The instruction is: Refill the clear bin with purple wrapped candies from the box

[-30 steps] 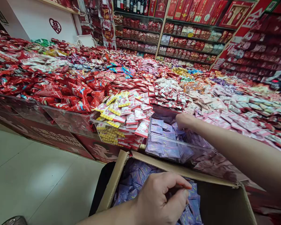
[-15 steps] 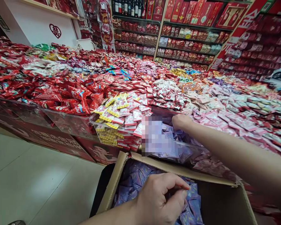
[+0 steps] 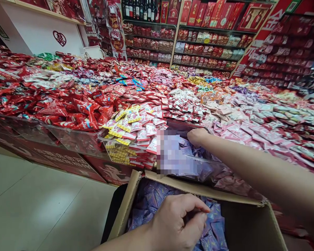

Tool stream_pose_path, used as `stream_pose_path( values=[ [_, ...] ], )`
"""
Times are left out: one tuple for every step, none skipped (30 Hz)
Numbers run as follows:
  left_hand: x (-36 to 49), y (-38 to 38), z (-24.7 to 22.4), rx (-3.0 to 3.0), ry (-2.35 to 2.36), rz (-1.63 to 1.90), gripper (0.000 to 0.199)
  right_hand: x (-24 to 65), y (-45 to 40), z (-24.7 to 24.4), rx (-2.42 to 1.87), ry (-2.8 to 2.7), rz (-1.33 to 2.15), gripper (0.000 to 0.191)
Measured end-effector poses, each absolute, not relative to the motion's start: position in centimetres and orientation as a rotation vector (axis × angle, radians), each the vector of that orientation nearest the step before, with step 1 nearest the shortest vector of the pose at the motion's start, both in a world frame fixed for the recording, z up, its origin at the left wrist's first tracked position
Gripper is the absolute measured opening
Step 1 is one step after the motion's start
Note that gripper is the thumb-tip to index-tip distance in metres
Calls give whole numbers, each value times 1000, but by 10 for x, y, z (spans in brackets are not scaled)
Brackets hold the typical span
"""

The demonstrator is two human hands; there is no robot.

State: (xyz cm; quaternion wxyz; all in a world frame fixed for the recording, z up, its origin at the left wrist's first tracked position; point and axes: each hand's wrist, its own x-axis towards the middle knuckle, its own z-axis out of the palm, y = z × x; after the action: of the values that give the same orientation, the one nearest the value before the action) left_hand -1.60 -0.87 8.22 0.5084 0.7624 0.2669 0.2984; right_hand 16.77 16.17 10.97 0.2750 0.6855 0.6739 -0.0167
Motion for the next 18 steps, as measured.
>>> stream_pose_path(
  values=[
    [-16, -9, 82, 1842, 639, 717, 20, 168, 163, 109, 1822, 1808, -39, 42],
    [-16, -9, 82, 1845, 636, 716, 20, 169, 165, 108, 1802, 1800, -33, 43],
    [-16, -9, 81, 1846, 634, 714, 20, 171, 167, 108, 1779, 1792, -33, 45],
    [-16, -9, 81, 1846, 633, 711, 20, 173, 168, 108, 1754, 1789, -39, 46],
    [-16, -9, 81, 1848, 629, 710, 21, 175, 170, 108, 1730, 1791, -50, 46],
    [-16, -9, 81, 1851, 622, 708, 21, 177, 170, 108, 1710, 1798, -64, 46],
    [-16, -9, 81, 1857, 614, 705, 21, 178, 170, 109, 1697, 1807, -80, 45],
    [-15, -9, 81, 1866, 606, 701, 21, 179, 169, 109, 1694, 1813, -92, 43],
    [-15, -9, 82, 1875, 598, 697, 22, 179, 168, 110, 1702, 1817, -95, 42],
    [-15, -9, 82, 1884, 591, 692, 22, 179, 166, 111, 1719, 1815, -90, 42],
    [-15, -8, 82, 1890, 586, 689, 22, 177, 164, 112, 1740, 1807, -83, 43],
    [-15, -8, 82, 1896, 585, 687, 22, 175, 162, 114, 1763, 1795, -75, 45],
    [-15, -8, 82, 1904, 586, 688, 22, 172, 160, 114, 1784, 1786, -65, 46],
    [-14, -7, 82, 1912, 594, 690, 22, 170, 158, 115, 1801, 1777, -56, 48],
    [-14, -7, 81, 1920, 602, 696, 21, 167, 157, 116, 1813, 1769, -53, 49],
    [-14, -7, 81, 1925, 608, 707, 21, 165, 157, 115, 1819, 1759, -54, 50],
    [-14, -7, 80, 1927, 610, 720, 20, 164, 158, 115, 1817, 1752, -58, 52],
    [-14, -7, 79, 1926, 609, 735, 20, 165, 160, 114, 1810, 1747, -62, 53]
  ],
)
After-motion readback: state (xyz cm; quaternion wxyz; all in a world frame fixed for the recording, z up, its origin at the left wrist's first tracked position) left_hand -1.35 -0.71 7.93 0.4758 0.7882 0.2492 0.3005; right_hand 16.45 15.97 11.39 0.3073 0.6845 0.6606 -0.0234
